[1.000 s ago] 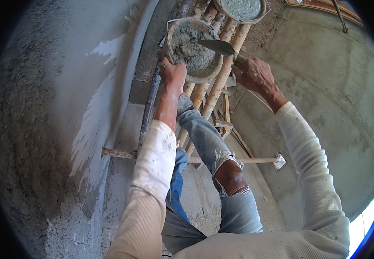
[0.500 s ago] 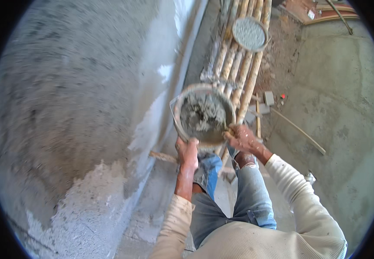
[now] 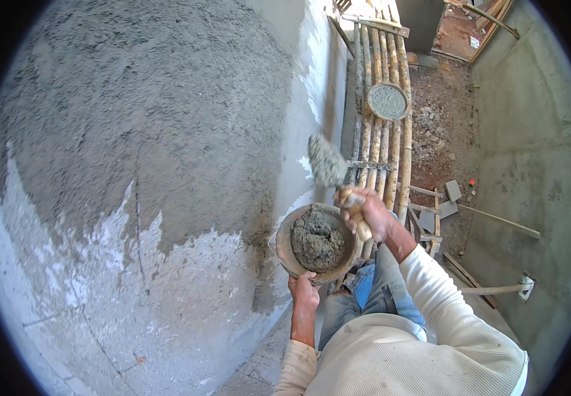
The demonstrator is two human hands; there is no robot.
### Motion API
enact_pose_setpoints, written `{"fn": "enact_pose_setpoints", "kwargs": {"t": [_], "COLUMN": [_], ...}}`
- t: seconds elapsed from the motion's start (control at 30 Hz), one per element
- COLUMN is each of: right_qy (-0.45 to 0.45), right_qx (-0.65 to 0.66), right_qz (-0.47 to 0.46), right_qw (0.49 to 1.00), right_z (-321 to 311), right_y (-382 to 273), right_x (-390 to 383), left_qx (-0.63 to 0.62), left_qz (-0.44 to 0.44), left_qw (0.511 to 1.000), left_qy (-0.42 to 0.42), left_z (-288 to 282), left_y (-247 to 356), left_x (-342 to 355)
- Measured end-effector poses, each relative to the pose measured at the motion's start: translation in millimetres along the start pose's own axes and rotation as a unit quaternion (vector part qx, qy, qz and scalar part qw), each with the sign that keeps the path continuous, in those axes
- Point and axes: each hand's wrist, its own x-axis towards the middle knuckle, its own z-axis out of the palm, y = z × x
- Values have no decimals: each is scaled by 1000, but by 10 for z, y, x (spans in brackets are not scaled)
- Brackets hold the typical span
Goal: The person scoops cement mortar from a bucket into a handheld container and applies the mortar onto a wall using a trowel.
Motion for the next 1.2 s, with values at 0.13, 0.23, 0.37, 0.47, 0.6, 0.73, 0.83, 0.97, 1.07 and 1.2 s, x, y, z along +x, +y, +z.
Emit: {"fn": "enact_pose_setpoints", "kwargs": {"t": [0.13, 0.23, 0.37, 0.47, 0.6, 0.73, 0.83, 0.97, 1.07, 1.2], "right_qy": [66, 151, 429, 606, 275, -117, -141, -163, -187, -108], "right_qx": [-30, -76, -161, -122, -429, -547, -666, -796, -750, -572], "right_qz": [-155, -344, -457, -471, -361, -268, -159, -43, -68, 71], "right_qw": [985, 924, 762, 629, 781, 784, 715, 582, 631, 810], "right_z": [-82, -254, -129, 489, 1499, 1462, 842, 229, 99, 83], "right_y": [-621, -1022, -1193, -938, -19, 837, 1052, 1346, 1626, 1580], "right_x": [-110, -216, 96, 832, 1400, 489, -271, -559, -516, -635], "left_qx": [-30, -10, -51, -86, -122, -92, -69, 12, 59, 32], "left_qz": [15, 4, 18, 35, 7, 48, 59, 91, 134, 117], "left_qw": [999, 995, 989, 980, 967, 976, 984, 989, 986, 990], "left_qy": [28, 100, 137, 177, 223, 193, 153, 115, 76, 65], "left_z": [-680, -1109, -1533, -1704, -1742, -1558, -1332, -992, -750, -568], "left_y": [-34, -58, -139, -203, -227, -211, -154, -76, -6, 72], "left_x": [-307, -522, -966, -1251, -1353, -1198, -1048, -962, -866, -712]}}
